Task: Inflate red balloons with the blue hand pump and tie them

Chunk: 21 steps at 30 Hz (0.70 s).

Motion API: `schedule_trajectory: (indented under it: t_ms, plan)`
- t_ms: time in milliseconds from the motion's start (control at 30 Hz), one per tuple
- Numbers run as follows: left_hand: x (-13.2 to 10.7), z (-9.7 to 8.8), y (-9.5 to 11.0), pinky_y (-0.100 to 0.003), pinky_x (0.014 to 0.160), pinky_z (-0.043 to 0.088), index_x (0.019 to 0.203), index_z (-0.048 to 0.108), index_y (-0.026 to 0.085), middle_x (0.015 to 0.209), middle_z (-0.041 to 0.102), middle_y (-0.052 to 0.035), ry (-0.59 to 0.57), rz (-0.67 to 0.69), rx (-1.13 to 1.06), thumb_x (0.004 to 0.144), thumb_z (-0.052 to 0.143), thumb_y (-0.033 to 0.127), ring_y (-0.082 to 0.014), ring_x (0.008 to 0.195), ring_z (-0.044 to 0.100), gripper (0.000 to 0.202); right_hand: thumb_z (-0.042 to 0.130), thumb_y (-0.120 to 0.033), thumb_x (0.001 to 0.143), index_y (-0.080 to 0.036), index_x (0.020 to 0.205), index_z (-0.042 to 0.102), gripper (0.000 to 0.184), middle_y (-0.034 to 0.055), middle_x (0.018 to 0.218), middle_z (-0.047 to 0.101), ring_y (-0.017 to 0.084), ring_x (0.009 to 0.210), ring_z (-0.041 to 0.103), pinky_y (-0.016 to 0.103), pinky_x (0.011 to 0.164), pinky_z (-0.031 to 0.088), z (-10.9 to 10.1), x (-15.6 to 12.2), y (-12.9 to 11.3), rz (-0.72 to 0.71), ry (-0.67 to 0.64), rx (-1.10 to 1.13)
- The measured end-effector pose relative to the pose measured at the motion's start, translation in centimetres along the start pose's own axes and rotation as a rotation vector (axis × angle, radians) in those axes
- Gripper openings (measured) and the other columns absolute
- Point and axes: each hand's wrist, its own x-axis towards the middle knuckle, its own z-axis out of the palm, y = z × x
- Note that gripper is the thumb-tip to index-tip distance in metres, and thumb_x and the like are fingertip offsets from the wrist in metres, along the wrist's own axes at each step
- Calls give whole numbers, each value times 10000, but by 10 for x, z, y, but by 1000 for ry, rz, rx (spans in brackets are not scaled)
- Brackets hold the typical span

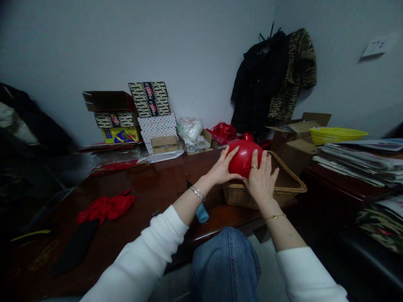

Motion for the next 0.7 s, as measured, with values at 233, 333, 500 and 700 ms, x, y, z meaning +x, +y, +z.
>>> schedule_trajectory:
  t_ms: [233, 333, 500, 700]
  plan:
    - [-7, -4, 3, -668, 1077, 179, 1511, 127, 310, 1590, 61, -131, -6, -53, 149, 710, 658, 622, -400, 1438, 14, 1011, 539, -533, 819, -122, 1499, -36, 981, 269, 1547, 103, 416, 1407, 147, 697, 991, 272, -2, 0, -4, -5, 6, -39]
    - [-11, -8, 4, -636, 1104, 143, 1510, 155, 300, 1589, 98, -119, 20, -63, 239, 800, 540, 631, -362, 1448, 21, 873, 520, -520, 830, -98, 1498, -11, 952, 275, 1540, 130, 412, 1407, 153, 674, 1009, 269, -2, 0, -6, -20, 22, -54]
    - [-20, -15, -3, -603, 1130, 100, 1499, 200, 317, 1589, 137, -69, 54, -99, 334, 871, 409, 623, -314, 1457, 13, 729, 512, -501, 835, -51, 1491, 14, 939, 287, 1536, 134, 414, 1412, 138, 629, 1053, 239, 3, 1, -12, -48, 63, -35]
    - [-46, -30, -18, -593, 1135, 111, 1500, 212, 294, 1585, 154, -79, 87, -164, 433, 885, 370, 621, -308, 1459, 31, 715, 536, -463, 832, -31, 1487, 52, 922, 280, 1542, 121, 411, 1421, 102, 601, 1088, 216, 8, 5, -33, -79, 70, 4]
